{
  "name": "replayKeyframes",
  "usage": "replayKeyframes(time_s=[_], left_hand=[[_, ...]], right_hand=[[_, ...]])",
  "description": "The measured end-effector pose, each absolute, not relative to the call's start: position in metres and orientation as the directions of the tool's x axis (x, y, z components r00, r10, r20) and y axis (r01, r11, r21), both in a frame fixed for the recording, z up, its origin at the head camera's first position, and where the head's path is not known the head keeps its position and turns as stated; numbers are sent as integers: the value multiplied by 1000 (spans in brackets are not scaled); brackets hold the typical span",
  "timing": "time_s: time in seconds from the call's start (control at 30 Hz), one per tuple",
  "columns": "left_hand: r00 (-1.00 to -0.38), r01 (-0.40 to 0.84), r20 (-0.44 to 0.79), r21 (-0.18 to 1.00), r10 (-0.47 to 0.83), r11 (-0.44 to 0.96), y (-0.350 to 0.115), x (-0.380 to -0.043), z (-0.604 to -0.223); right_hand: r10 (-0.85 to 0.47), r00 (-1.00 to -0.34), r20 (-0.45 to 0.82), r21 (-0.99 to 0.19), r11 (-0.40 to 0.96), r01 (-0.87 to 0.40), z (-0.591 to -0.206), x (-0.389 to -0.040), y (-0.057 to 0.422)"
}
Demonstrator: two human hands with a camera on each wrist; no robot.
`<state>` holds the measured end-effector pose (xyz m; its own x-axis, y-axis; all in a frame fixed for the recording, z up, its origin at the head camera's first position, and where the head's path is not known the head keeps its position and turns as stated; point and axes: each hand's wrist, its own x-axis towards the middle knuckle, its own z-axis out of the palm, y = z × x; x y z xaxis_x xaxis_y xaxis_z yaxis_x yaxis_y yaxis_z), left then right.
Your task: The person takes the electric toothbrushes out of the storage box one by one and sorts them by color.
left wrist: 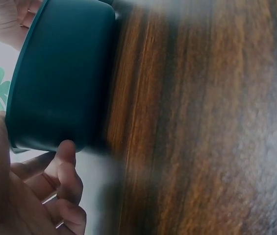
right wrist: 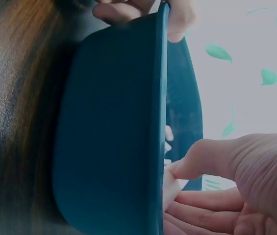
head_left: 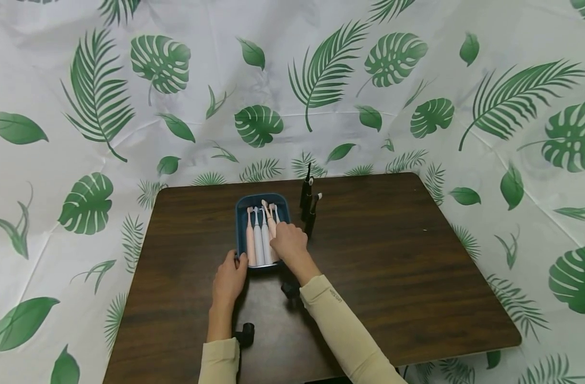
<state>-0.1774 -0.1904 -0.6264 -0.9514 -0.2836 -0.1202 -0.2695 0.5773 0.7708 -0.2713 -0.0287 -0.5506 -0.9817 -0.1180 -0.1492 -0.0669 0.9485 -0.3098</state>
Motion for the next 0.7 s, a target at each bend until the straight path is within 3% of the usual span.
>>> replayKeyframes(time_s=[0.43, 0.7], left_hand=[[-957, -242, -110, 810, -267, 535, -189, -181, -625], [-957, -247, -118, 808, -264, 535, -191, -180, -626]], right_hand=[[-153, -984, -95, -413, 905, -101, -546, -267, -20], [-130, -990, -54, -568, 819, -77, -535, -255, -11]])
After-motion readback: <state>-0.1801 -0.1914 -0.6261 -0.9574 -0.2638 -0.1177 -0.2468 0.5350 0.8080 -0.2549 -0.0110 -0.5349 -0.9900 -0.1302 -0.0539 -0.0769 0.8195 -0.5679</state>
